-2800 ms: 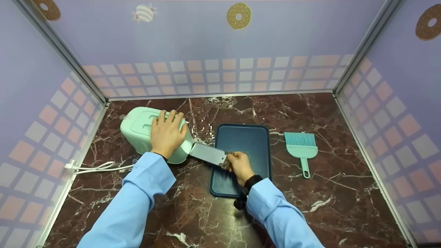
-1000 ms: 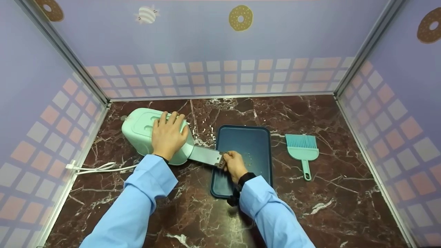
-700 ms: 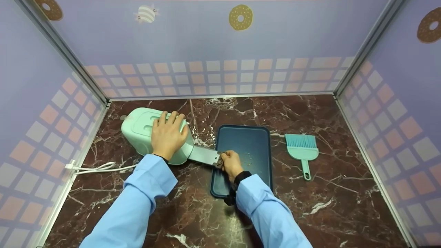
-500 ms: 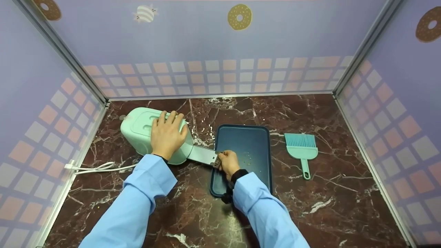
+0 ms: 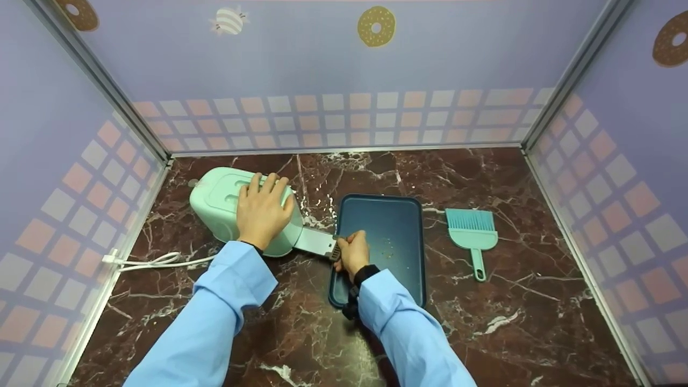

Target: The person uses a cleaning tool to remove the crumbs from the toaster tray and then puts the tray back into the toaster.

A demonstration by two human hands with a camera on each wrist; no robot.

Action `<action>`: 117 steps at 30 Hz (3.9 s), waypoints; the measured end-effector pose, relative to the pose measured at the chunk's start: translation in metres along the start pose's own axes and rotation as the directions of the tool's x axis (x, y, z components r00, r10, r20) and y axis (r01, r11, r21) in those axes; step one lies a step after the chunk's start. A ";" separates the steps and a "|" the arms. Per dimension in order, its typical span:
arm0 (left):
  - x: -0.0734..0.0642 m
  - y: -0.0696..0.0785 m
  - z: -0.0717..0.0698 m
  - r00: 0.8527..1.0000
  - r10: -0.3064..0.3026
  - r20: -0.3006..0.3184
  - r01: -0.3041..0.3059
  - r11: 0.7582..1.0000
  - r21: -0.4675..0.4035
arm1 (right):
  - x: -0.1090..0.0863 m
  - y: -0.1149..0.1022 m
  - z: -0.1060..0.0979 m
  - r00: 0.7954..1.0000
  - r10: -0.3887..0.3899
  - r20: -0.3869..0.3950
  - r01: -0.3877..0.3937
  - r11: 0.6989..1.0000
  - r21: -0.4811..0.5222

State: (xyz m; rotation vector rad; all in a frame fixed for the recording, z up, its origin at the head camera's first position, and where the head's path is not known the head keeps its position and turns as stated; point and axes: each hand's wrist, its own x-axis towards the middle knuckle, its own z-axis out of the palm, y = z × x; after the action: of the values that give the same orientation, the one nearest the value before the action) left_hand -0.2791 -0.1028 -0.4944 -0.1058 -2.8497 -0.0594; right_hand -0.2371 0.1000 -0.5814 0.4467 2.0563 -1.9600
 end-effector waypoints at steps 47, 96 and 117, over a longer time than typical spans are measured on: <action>-0.002 0.002 0.000 0.999 0.001 -0.050 -0.002 1.000 -0.013 | -0.010 -0.010 0.017 0.993 -0.110 -0.033 0.093 0.940 -0.329; -0.002 -0.001 0.001 0.998 0.000 -0.058 -0.002 1.000 -0.019 | -0.010 -0.009 0.052 0.995 -0.086 0.054 0.093 0.983 -0.158; -0.003 -0.001 0.001 0.999 0.000 -0.041 0.000 1.000 -0.003 | -0.011 -0.004 0.062 0.972 -0.024 0.234 -0.020 0.983 0.181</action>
State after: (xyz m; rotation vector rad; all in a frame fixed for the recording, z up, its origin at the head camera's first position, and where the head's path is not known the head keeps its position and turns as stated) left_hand -0.2763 -0.1035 -0.4960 -0.1034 -2.8087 -0.0645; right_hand -0.2300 0.0375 -0.5763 0.2332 1.7420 -2.0998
